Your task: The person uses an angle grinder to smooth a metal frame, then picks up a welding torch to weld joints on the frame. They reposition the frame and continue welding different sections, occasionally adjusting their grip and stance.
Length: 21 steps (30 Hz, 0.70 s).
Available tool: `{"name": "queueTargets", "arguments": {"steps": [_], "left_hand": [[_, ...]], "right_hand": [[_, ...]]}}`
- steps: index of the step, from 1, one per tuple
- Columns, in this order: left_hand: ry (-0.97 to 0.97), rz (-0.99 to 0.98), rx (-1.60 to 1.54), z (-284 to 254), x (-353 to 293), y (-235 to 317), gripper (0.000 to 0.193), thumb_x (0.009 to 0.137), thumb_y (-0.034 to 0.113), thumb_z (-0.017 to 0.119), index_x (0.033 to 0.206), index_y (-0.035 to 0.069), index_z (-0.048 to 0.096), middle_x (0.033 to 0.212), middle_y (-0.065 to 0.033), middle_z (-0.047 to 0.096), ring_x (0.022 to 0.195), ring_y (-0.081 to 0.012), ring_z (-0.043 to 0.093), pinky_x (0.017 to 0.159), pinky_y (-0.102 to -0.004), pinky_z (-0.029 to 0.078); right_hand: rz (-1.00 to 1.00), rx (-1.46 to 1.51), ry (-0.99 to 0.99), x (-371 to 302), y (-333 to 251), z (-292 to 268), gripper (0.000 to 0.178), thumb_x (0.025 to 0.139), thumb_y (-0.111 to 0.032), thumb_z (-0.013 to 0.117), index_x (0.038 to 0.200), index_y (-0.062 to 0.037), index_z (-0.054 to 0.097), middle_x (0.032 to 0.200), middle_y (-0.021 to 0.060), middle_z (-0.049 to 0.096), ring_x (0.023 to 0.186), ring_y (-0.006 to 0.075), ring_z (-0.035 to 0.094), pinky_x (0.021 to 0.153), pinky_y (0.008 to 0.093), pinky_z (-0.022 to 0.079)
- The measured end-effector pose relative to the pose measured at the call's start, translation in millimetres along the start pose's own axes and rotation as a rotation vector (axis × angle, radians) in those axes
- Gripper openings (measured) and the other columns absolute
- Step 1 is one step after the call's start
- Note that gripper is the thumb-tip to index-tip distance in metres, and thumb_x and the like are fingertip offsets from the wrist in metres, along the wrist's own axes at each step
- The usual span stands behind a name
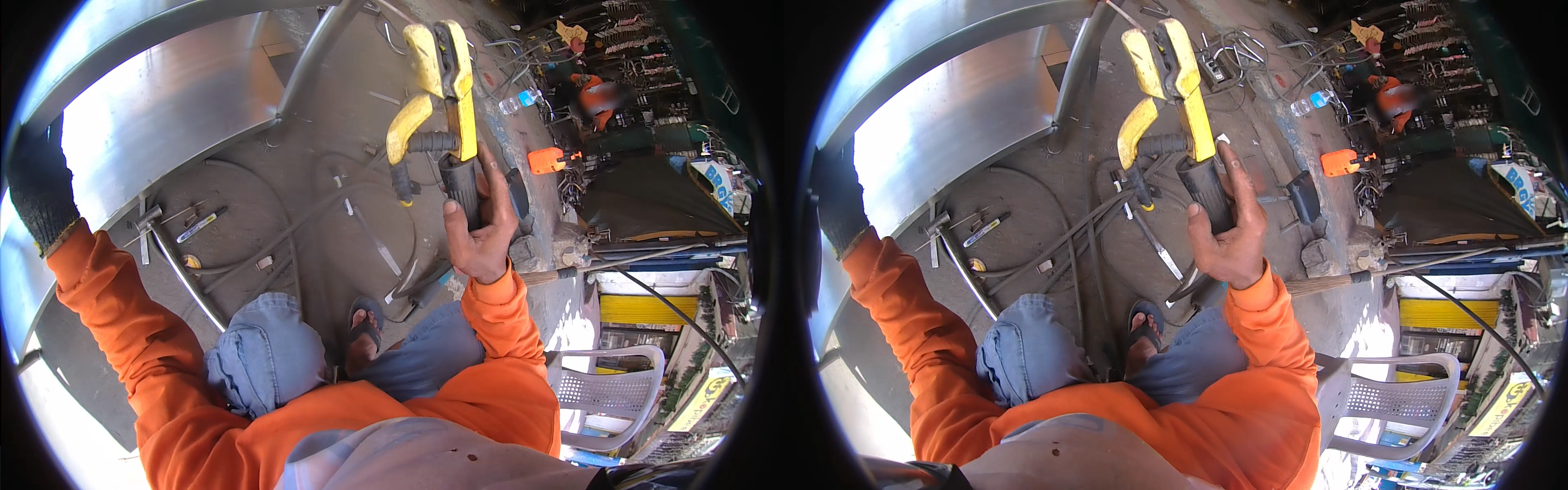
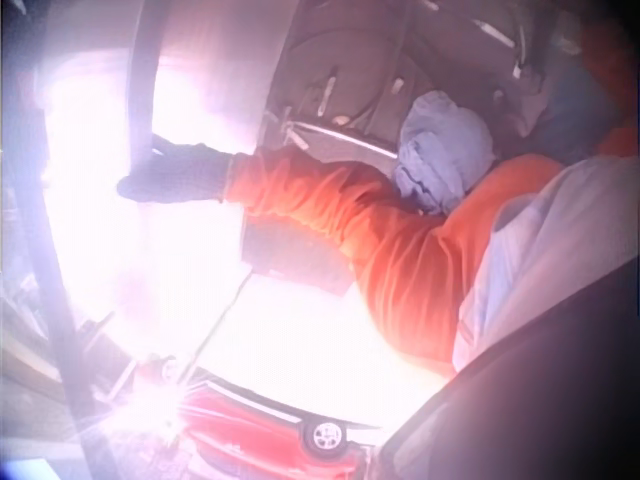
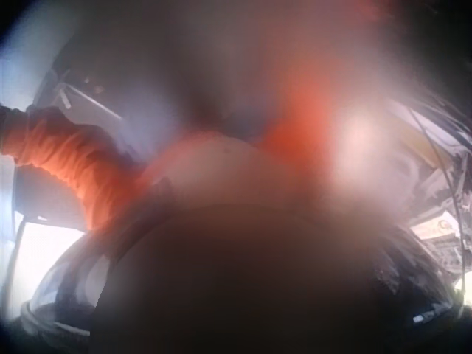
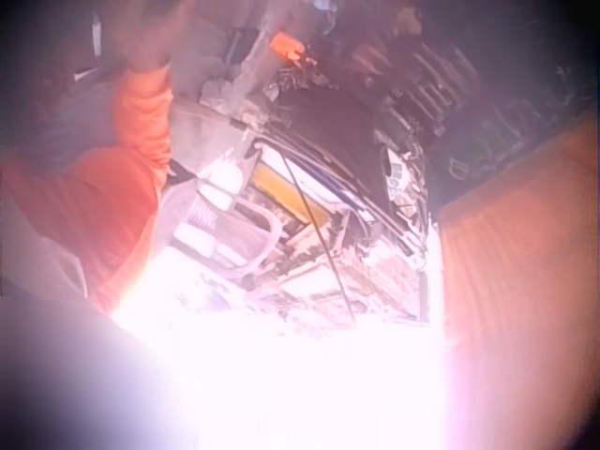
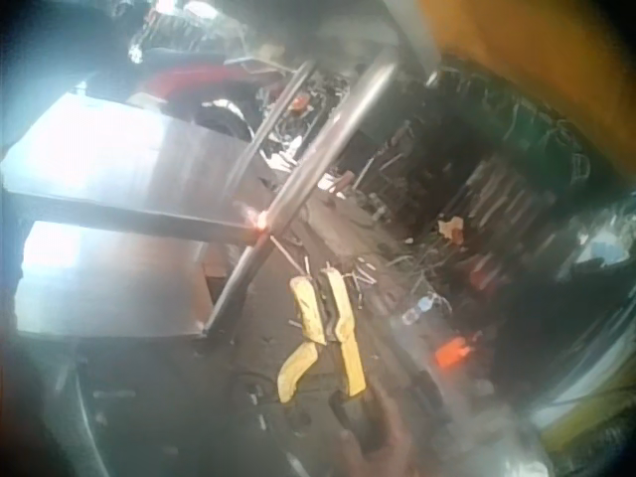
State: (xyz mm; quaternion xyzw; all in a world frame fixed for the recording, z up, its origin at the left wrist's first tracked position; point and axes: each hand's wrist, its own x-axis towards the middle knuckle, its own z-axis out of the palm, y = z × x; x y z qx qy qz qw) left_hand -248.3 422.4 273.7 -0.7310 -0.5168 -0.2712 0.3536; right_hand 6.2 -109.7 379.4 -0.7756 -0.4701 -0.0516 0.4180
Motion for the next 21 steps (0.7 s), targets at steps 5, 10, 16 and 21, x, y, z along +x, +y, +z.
{"name": "queueTargets", "arguments": {"steps": [5, 10, 16, 21], "left_hand": [[0.137, 0.016, -0.370, -24.5, -4.4, -21.6, 0.046, 0.096, 0.015, 0.067, 0.134, -0.009, 0.055, 0.117, -0.0185, 0.067, 0.111, -0.0297, 0.067, 0.103, -0.0420, 0.055], [0.118, -0.021, -0.437, -41.9, 1.7, -23.4, 0.068, 0.088, 0.041, 0.080, 0.130, -0.009, 0.060, 0.131, -0.0270, 0.063, 0.119, -0.0397, 0.064, 0.104, -0.0447, 0.052], [-0.001, -0.085, -0.681, -43.4, -1.9, -29.7, 0.064, 0.088, 0.043, 0.079, 0.131, -0.002, 0.064, 0.130, -0.0248, 0.064, 0.121, -0.0383, 0.064, 0.105, -0.0423, 0.050], [0.034, 0.072, -0.643, -28.2, -0.9, -47.8, 0.064, 0.087, 0.041, 0.080, 0.133, -0.002, 0.063, 0.129, -0.0215, 0.064, 0.119, -0.0381, 0.064, 0.103, -0.0424, 0.050]], "right_hand": [[0.121, 0.045, -0.081, -36.3, 34.1, -12.7, 0.062, 0.083, 0.004, 0.064, 0.143, 0.0123, 0.049, 0.130, 0.0241, 0.064, 0.122, 0.0242, 0.063, 0.104, 0.0338, 0.049], [0.351, 0.247, -0.130, -84.2, 73.8, 0.9, 0.056, 0.086, 0.003, 0.065, 0.140, 0.0132, 0.051, 0.127, 0.0228, 0.066, 0.119, 0.0220, 0.064, 0.104, 0.0327, 0.048], [0.646, 0.585, -0.142, -143.0, 109.5, 50.0, 0.056, 0.091, 0.001, 0.062, 0.143, 0.0131, 0.045, 0.117, 0.0183, 0.067, 0.108, 0.0186, 0.065, 0.095, 0.0289, 0.050], [0.635, 0.668, -0.171, -169.5, 129.7, 83.9, 0.057, 0.092, -0.003, 0.066, 0.144, 0.0077, 0.046, 0.086, 0.0030, 0.061, 0.068, 0.0059, 0.056, 0.059, 0.0239, 0.047]]}}
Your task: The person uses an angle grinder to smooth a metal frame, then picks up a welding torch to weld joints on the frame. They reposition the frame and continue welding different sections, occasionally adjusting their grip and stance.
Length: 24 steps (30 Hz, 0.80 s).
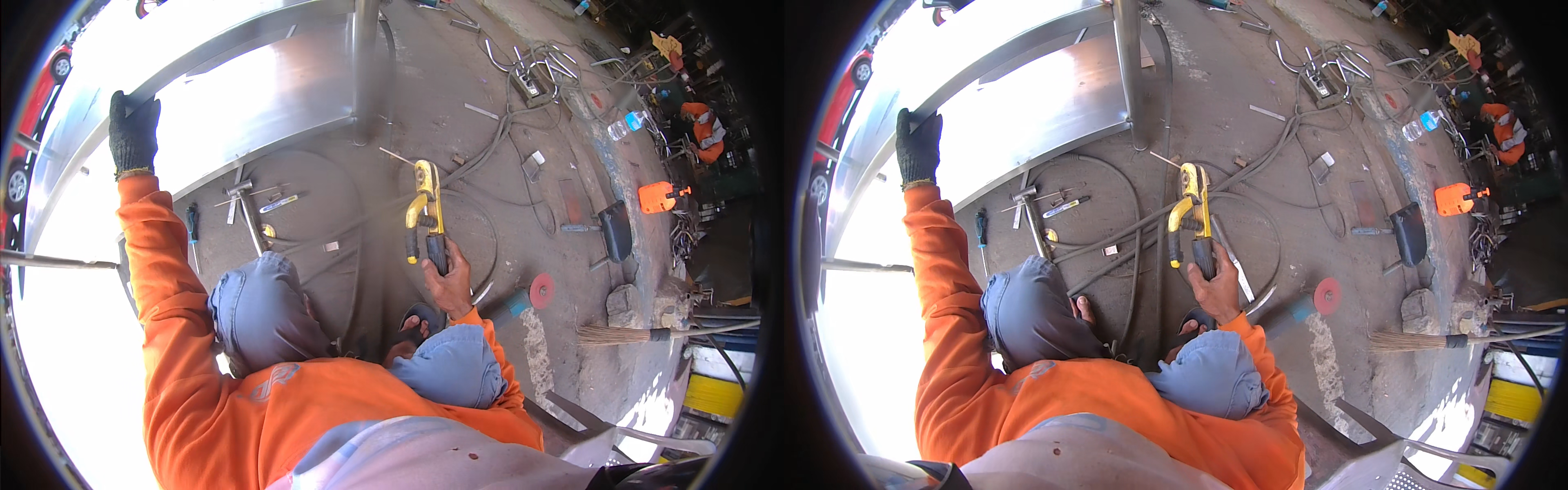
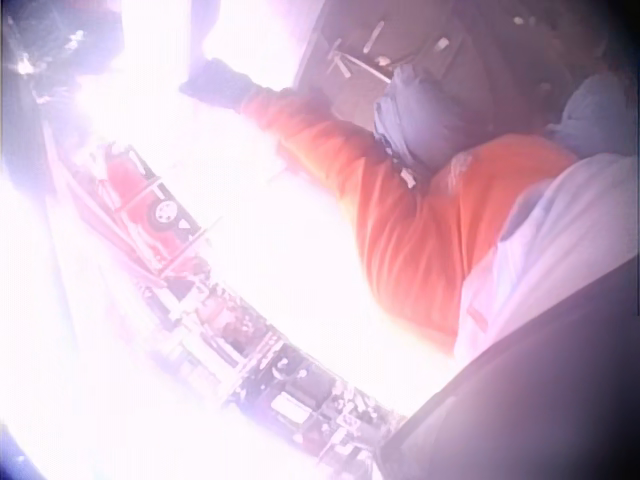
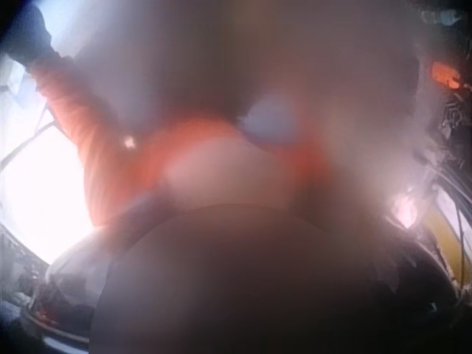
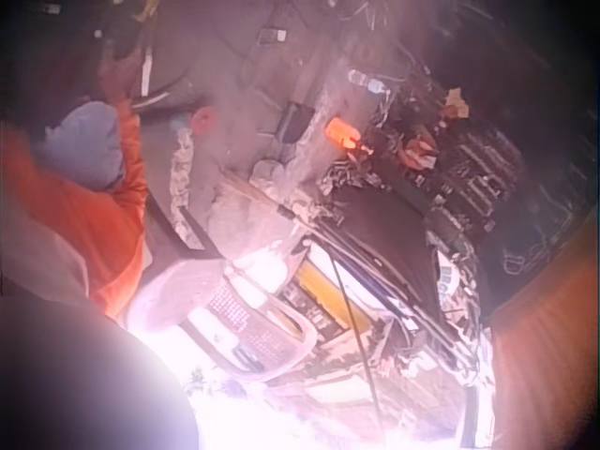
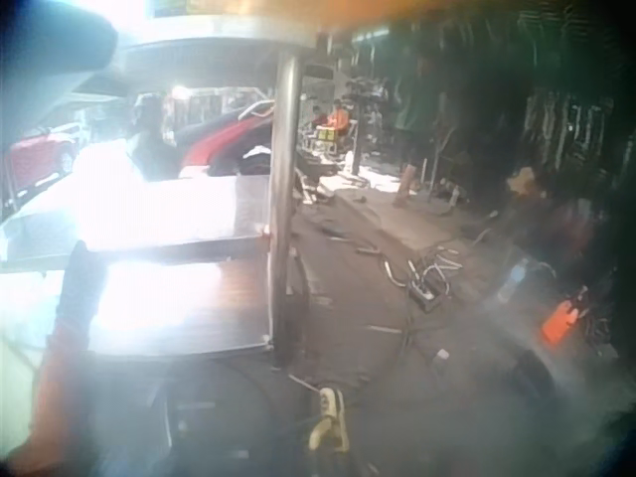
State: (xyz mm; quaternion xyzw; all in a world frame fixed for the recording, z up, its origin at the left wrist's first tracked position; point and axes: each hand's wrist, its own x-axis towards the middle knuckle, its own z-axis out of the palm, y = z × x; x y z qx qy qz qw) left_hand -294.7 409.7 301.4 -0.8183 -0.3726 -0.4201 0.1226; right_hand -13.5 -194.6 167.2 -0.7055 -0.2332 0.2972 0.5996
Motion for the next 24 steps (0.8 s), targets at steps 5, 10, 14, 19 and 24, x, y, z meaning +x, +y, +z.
{"name": "queueTargets", "arguments": {"steps": [5, 10, 14, 19, 24], "left_hand": [[-0.088, -0.156, -0.442, 5.6, 3.7, -22.5, 0.058, 0.089, 0.034, 0.078, 0.133, 0.001, 0.062, 0.126, -0.0217, 0.064, 0.115, -0.0362, 0.065, 0.102, -0.0420, 0.050], [-0.166, -0.317, -0.737, -12.0, 0.2, 6.4, 0.050, 0.095, 0.032, 0.074, 0.137, 0.013, 0.056, 0.116, -0.0145, 0.062, 0.108, -0.0303, 0.066, 0.088, -0.0392, 0.058], [-0.260, -1.103, -1.645, -58.1, 5.7, 75.1, 0.047, 0.095, 0.036, 0.075, 0.127, 0.007, 0.055, 0.100, -0.0104, 0.059, 0.099, -0.0266, 0.066, 0.076, -0.0388, 0.058], [-0.191, -0.366, -0.502, -98.8, 12.4, 182.5, 0.047, 0.086, 0.029, 0.079, 0.123, 0.005, 0.061, 0.111, -0.0158, 0.064, 0.105, -0.0323, 0.065, 0.084, -0.0400, 0.056], [-0.107, 0.232, 0.118, -105.8, 47.8, 216.9, 0.074, 0.080, 0.036, 0.083, 0.141, 0.005, 0.053, 0.129, -0.0207, 0.060, 0.119, -0.0389, 0.060, 0.101, -0.0510, 0.049]], "right_hand": [[-0.174, -0.276, 0.034, 19.4, 6.8, -25.7, 0.050, 0.089, -0.006, 0.073, 0.134, 0.0079, 0.057, 0.092, 0.0088, 0.070, 0.082, 0.0102, 0.064, 0.072, 0.0277, 0.053], [-0.457, -0.719, 0.003, 26.0, -12.5, -100.1, 0.044, 0.082, -0.013, 0.078, 0.124, -0.0028, 0.068, 0.103, 0.0212, 0.075, 0.093, 0.0318, 0.076, 0.080, 0.0384, 0.058], [-0.301, -0.906, 0.001, 8.2, -14.5, -140.2, 0.042, 0.078, -0.024, 0.079, 0.118, -0.0138, 0.071, 0.101, 0.0170, 0.075, 0.090, 0.0392, 0.072, 0.079, 0.0483, 0.057], [-0.260, -0.920, 0.158, -5.3, 1.9, -143.7, 0.044, 0.075, -0.018, 0.080, 0.118, -0.0110, 0.072, 0.100, 0.0178, 0.075, 0.092, 0.0405, 0.072, 0.081, 0.0456, 0.057], [-0.212, -0.643, 0.445, -13.3, 31.2, -113.3, 0.042, 0.078, -0.020, 0.079, 0.116, -0.0061, 0.070, 0.098, 0.0215, 0.073, 0.090, 0.0410, 0.072, 0.079, 0.0475, 0.056]]}}
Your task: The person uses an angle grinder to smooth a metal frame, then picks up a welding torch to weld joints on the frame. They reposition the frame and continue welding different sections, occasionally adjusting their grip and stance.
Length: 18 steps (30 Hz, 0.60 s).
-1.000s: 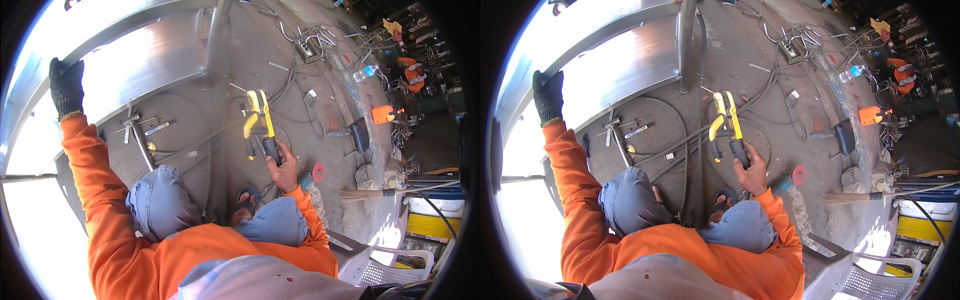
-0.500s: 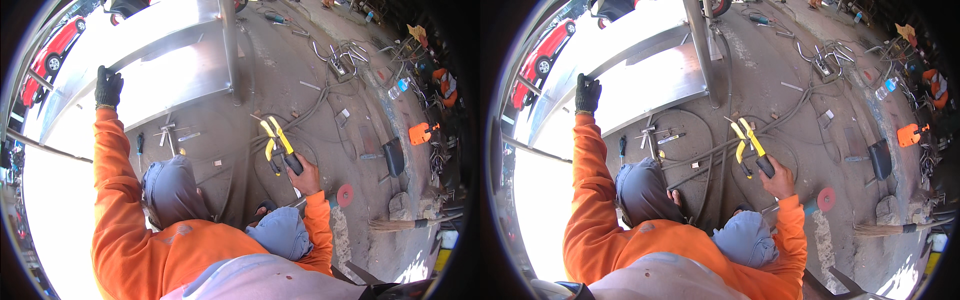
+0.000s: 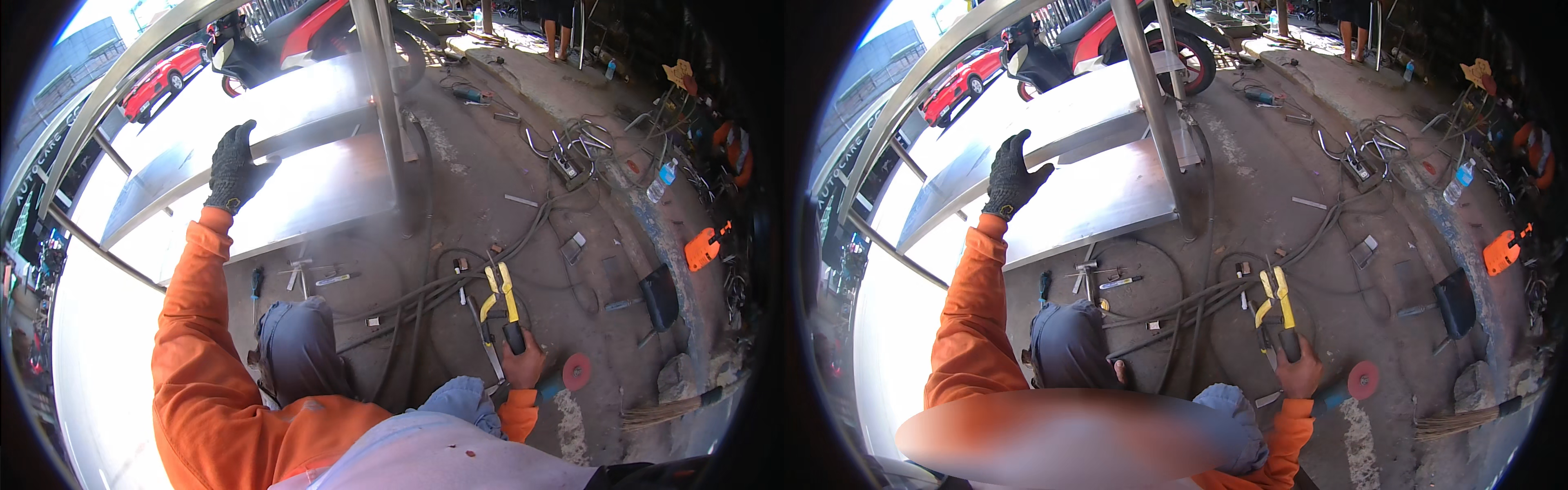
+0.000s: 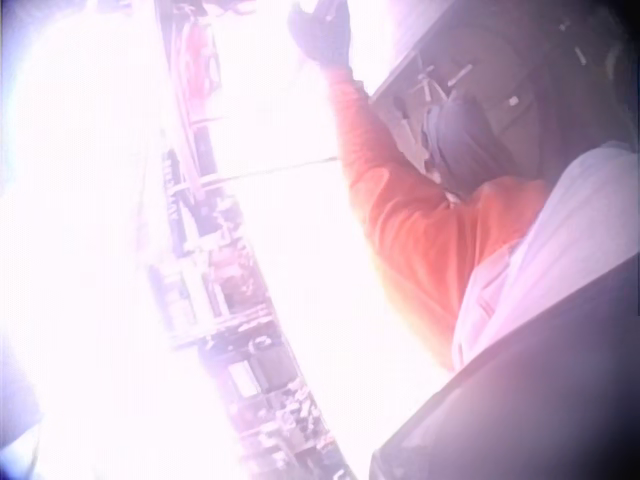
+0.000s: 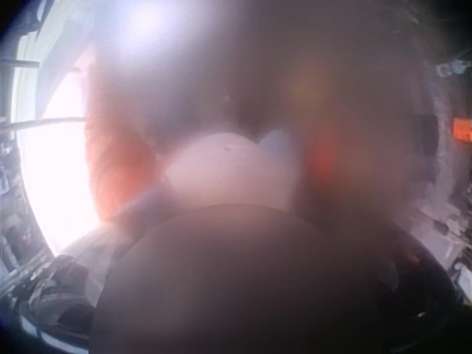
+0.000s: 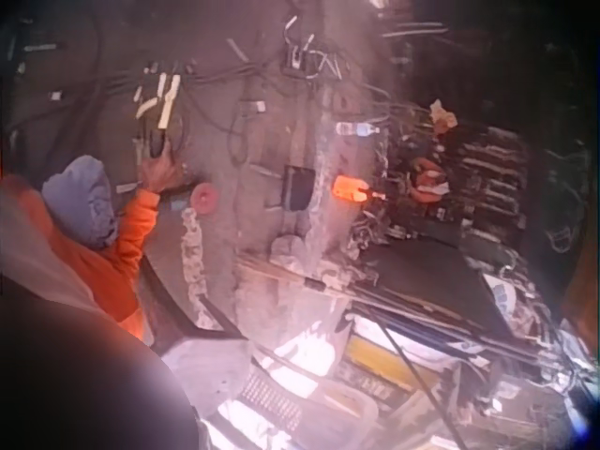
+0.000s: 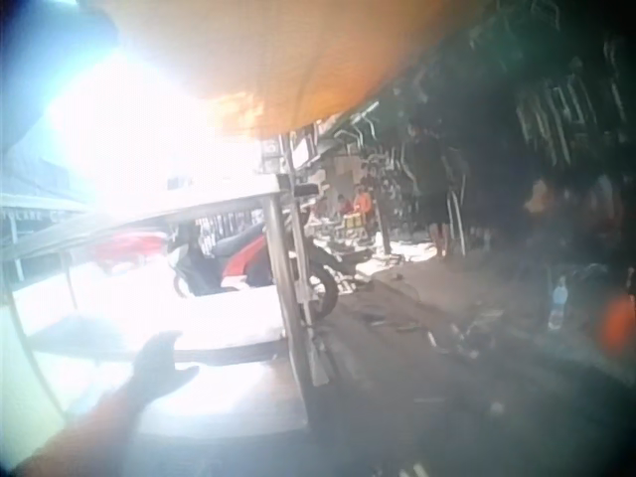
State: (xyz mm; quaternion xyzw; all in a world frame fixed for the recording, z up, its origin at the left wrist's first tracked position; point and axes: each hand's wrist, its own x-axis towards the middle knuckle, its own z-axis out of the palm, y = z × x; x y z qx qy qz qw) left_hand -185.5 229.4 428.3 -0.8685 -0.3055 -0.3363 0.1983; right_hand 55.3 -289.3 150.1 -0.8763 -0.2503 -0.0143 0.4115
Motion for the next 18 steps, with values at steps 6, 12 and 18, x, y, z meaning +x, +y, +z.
{"name": "queueTargets", "arguments": {"steps": [6, 12, 18], "left_hand": [[-0.202, -0.033, 0.171, 31.9, 21.6, -19.9, 0.059, 0.083, 0.028, 0.074, 0.136, 0.010, 0.056, 0.122, -0.0159, 0.064, 0.116, -0.0356, 0.062, 0.098, -0.0492, 0.048], [-0.072, -0.024, 0.247, 55.0, 18.1, -27.1, 0.033, 0.090, 0.016, 0.061, 0.123, 0.013, 0.063, 0.118, -0.0115, 0.068, 0.113, -0.0338, 0.064, 0.095, -0.0508, 0.048], [-0.100, 0.062, 0.250, 74.7, 17.3, -59.3, 0.046, 0.094, 0.021, 0.058, 0.140, 0.016, 0.060, 0.129, -0.0148, 0.068, 0.112, -0.0366, 0.068, 0.096, -0.0498, 0.054]], "right_hand": [[0.297, 0.513, 0.162, -48.4, -11.9, 57.1, 0.040, 0.087, -0.013, 0.073, 0.120, 0.0045, 0.058, 0.094, 0.0163, 0.069, 0.076, 0.0268, 0.069, 0.069, 0.0419, 0.055], [0.711, 0.989, 0.089, -72.3, -28.5, 61.7, 0.043, 0.096, -0.017, 0.064, 0.131, 0.0021, 0.047, 0.091, 0.0108, 0.064, 0.068, 0.0183, 0.061, 0.061, 0.0333, 0.052], [0.566, 1.015, 0.225, -69.2, -22.0, 56.9, 0.049, 0.093, -0.017, 0.056, 0.138, 0.0033, 0.051, 0.106, 0.0116, 0.062, 0.078, 0.0177, 0.060, 0.068, 0.0324, 0.052]]}}
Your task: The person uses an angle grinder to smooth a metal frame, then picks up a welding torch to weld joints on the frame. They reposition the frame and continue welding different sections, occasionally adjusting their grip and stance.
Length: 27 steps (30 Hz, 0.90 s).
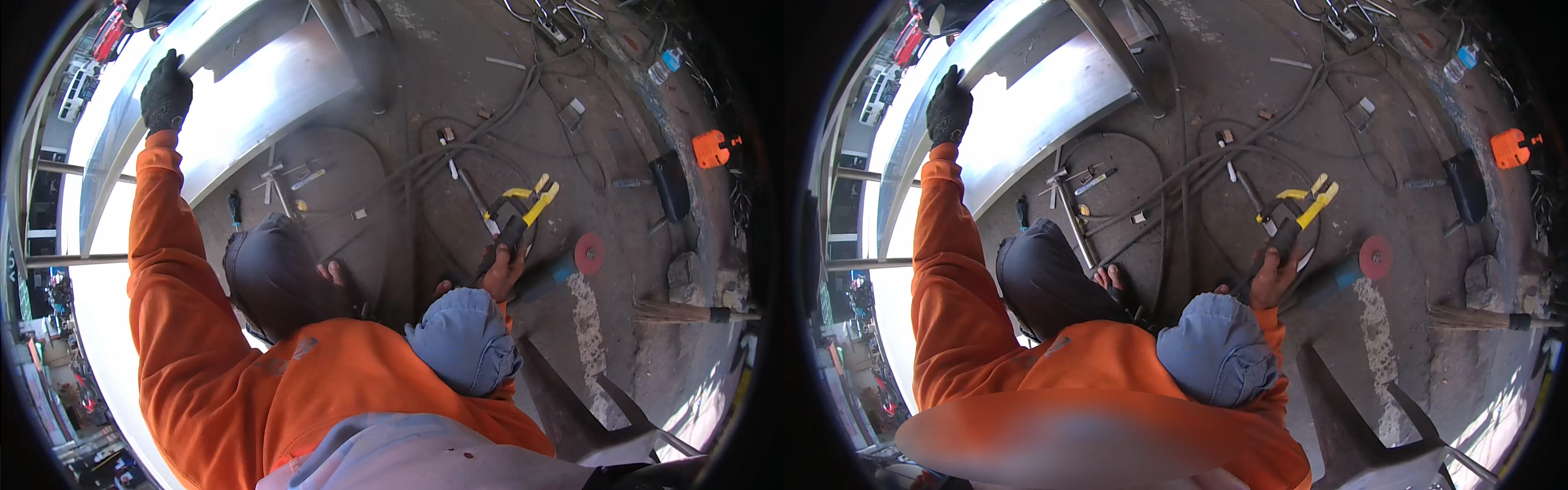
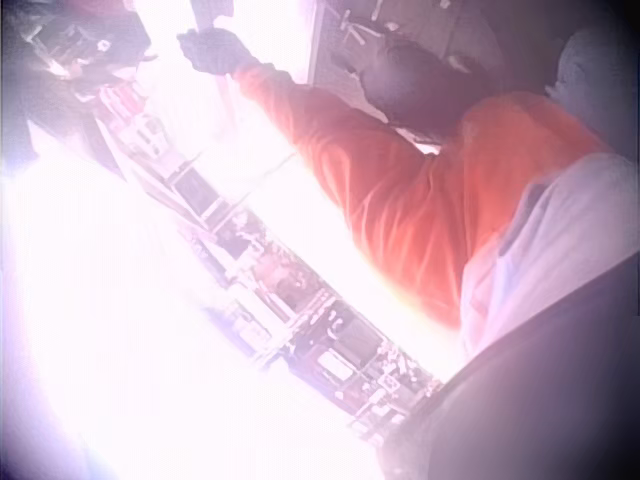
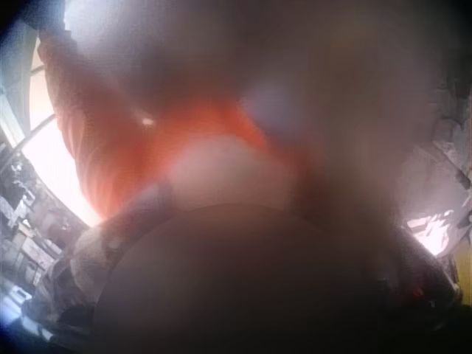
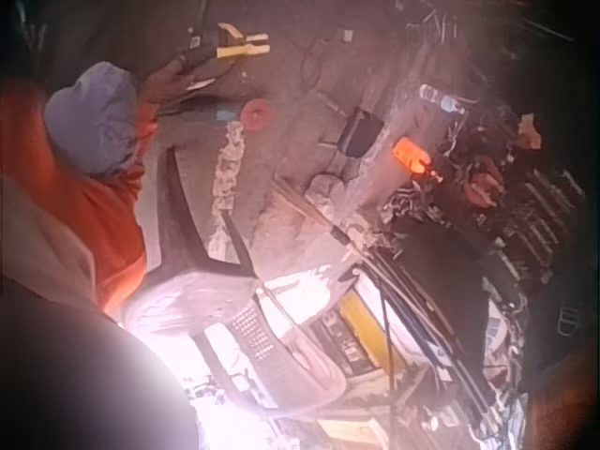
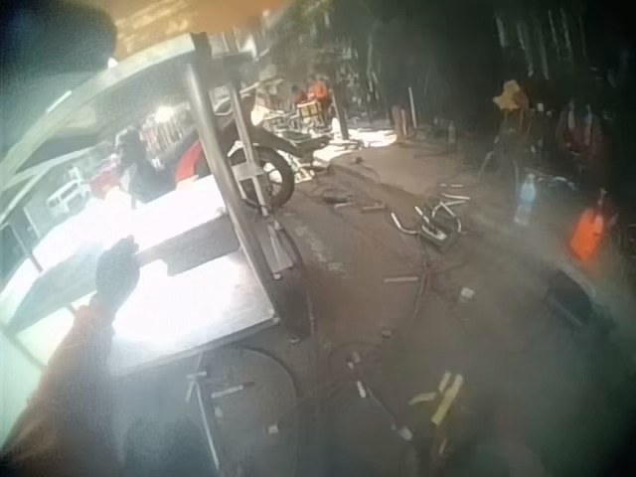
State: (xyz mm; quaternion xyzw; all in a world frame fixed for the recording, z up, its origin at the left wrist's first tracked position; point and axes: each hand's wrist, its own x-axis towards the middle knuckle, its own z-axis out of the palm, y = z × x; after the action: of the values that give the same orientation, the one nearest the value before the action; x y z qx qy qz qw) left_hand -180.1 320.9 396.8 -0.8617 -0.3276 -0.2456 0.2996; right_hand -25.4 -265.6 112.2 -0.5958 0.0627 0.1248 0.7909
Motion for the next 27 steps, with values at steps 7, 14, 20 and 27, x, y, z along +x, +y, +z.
{"name": "queueTargets", "arguments": {"steps": [7, 14, 20, 27], "left_hand": [[-0.068, 0.145, 0.070, 37.1, 24.2, -41.4, 0.048, 0.095, 0.034, 0.056, 0.139, 0.017, 0.062, 0.114, -0.0180, 0.074, 0.103, -0.0401, 0.071, 0.091, -0.0501, 0.055], [-0.116, 0.065, 0.101, 47.8, 27.2, -52.0, 0.054, 0.093, 0.041, 0.057, 0.143, 0.020, 0.058, 0.124, -0.0199, 0.070, 0.110, -0.0432, 0.068, 0.095, -0.0532, 0.055], [-0.161, 0.079, 0.081, 38.5, 26.9, -47.4, 0.051, 0.094, 0.039, 0.056, 0.140, 0.018, 0.059, 0.119, -0.0218, 0.071, 0.105, -0.0445, 0.069, 0.090, -0.0555, 0.055], [-0.026, 0.176, 0.066, 38.2, 22.9, -43.0, 0.053, 0.095, 0.040, 0.056, 0.141, 0.014, 0.058, 0.119, -0.0217, 0.071, 0.105, -0.0435, 0.069, 0.092, -0.0532, 0.055]], "right_hand": [[-0.234, -0.132, -0.031, 1.1, 33.2, 19.9, 0.066, 0.088, -0.002, 0.056, 0.149, 0.0046, 0.034, 0.122, 0.0175, 0.054, 0.097, 0.0220, 0.064, 0.079, 0.0347, 0.058], [-0.495, -0.789, 0.244, 83.9, 48.2, 22.6, 0.082, 0.081, -0.005, 0.067, 0.153, 0.0000, 0.029, 0.131, 0.0311, 0.047, 0.117, 0.0481, 0.055, 0.104, 0.0497, 0.045], [-0.013, -1.160, 0.364, 148.0, 39.8, -5.0, 0.091, 0.077, -0.015, 0.075, 0.155, -0.0102, 0.029, 0.129, 0.0274, 0.043, 0.119, 0.0455, 0.051, 0.104, 0.0488, 0.043], [0.043, -1.443, 0.419, 149.9, 63.6, -12.1, 0.080, 0.079, -0.031, 0.074, 0.151, -0.0104, 0.043, 0.154, 0.0310, 0.028, 0.134, 0.0428, 0.040, 0.106, 0.0549, 0.036]]}}
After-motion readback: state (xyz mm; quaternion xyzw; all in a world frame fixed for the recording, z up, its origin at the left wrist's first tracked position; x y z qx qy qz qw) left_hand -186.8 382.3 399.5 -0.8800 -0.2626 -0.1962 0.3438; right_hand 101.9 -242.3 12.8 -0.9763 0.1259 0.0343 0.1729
